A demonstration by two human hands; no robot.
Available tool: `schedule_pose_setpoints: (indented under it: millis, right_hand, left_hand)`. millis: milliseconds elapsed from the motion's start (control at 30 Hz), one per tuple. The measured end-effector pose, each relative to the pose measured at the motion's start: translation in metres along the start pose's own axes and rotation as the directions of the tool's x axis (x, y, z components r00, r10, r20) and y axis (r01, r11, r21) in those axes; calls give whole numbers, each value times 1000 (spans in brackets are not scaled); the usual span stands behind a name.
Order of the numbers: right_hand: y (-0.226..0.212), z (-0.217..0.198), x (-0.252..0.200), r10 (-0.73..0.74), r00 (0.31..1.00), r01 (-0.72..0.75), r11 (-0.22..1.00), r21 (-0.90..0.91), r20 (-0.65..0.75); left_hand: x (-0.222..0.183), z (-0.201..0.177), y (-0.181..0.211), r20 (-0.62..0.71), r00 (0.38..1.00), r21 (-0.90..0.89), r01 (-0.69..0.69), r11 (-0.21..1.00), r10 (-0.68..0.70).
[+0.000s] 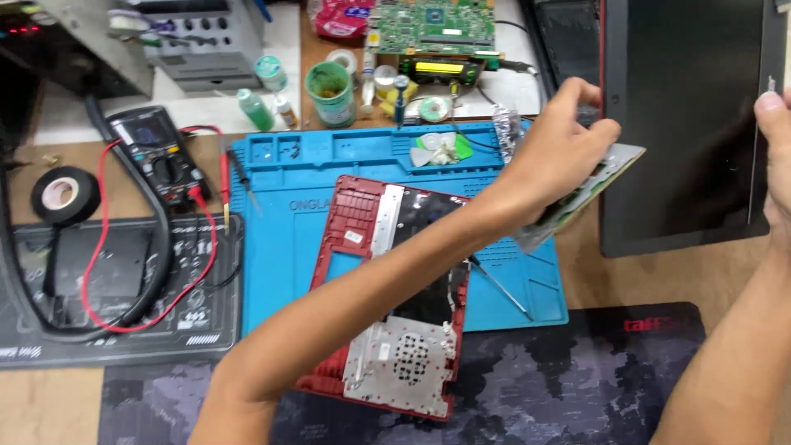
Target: Disassembling a laptop screen assembly by removing screws and prying off the bezel using specialized tools.
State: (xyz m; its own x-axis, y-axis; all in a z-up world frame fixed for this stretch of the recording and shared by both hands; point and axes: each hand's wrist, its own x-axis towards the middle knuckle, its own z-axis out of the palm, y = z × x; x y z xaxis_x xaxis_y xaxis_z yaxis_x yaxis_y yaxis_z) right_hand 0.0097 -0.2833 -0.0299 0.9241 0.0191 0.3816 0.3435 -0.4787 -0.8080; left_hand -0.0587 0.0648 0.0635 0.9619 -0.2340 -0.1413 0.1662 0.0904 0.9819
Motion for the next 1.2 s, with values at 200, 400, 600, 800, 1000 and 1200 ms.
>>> schedule_pose_setpoints:
  millis: [200,400,600,800,1000,1200]
  right_hand:
    - [-128,83,-34,60,991,-48,994,-101,120]
    - [-222,212,-82,297,820,-289,953,-93,490]
    - [-266,329,-143,245,588,-582,790,193,771]
    - [-341,409,-176,201,239,-478,876,-66,950]
    - [-366,459,-187,178,161,-458,885,-86,971]
    - [-363,471,-184,208,100,-470,872,-138,973]
  left_hand:
    - [-77,-99,-7,7,940,26,-341,940,341]
    - [-199,-226,-11,-176,983,375,22,927,48]
    - [-319,-348,-57,-375,924,228,170,959,-74]
    - [-387,-424,-72,-529,824,420,463,781,-204]
    - [-405,-453,-80,-650,730,445,591,673,-211]
    - [-403,-460,-94,-718,652,414,681,603,-243]
